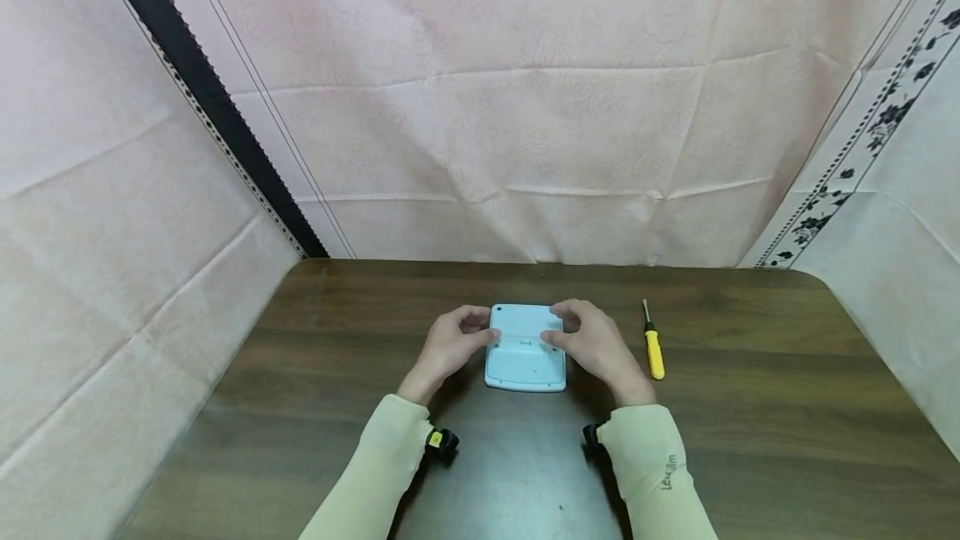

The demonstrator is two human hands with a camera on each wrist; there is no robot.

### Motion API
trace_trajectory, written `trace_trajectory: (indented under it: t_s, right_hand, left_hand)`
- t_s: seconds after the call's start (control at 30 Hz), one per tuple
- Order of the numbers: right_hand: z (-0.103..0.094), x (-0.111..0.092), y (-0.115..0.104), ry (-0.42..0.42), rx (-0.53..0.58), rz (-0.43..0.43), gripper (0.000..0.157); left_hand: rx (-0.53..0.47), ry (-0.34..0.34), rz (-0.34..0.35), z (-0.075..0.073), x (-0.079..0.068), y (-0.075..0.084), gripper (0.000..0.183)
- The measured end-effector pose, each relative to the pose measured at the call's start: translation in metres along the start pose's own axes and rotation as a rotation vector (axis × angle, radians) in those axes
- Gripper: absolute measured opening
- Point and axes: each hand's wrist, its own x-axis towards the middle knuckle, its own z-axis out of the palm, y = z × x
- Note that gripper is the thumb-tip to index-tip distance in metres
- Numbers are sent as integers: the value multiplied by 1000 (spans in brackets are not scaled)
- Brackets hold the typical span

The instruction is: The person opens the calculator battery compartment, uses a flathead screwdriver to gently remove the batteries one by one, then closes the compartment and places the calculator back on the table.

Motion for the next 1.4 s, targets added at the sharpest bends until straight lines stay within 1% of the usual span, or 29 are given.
trace_trajectory:
  t_s: [0.17, 0.27, 0.37, 0.47, 0.53, 0.67, 0.9, 1.03, 1.4]
  right_hand:
    - [7, 1, -3, 10, -55, -100, 46]
    - [11, 3, -4, 20, -99, -160, 42]
    - [14, 4, -5, 19, -140, -215, 38]
    - [19, 5, -4, 4, -161, -250, 33]
    - [22, 6, -4, -8, -167, -264, 30]
    - [27, 7, -4, -17, -186, -276, 23]
    - [32, 7, -6, -27, -235, -279, 18]
    - [32, 7, -7, -26, -248, -281, 18]
    - [32, 8, -7, -28, -236, -268, 16]
  left_hand:
    - [186, -57, 94, -2, -1, 0, 52]
    - [295, -106, 127, -2, -2, 1, 56]
    - [379, -162, 165, -2, -3, 1, 60]
    - [443, -212, 198, -1, -3, 0, 63]
    - [482, -232, 220, 0, -3, -1, 65]
    - [521, -260, 244, 2, -2, -2, 66]
    - [575, -270, 266, 4, -3, -4, 68]
    - [584, -270, 264, 5, -2, -4, 69]
    - [582, -264, 257, 6, -1, -4, 70]
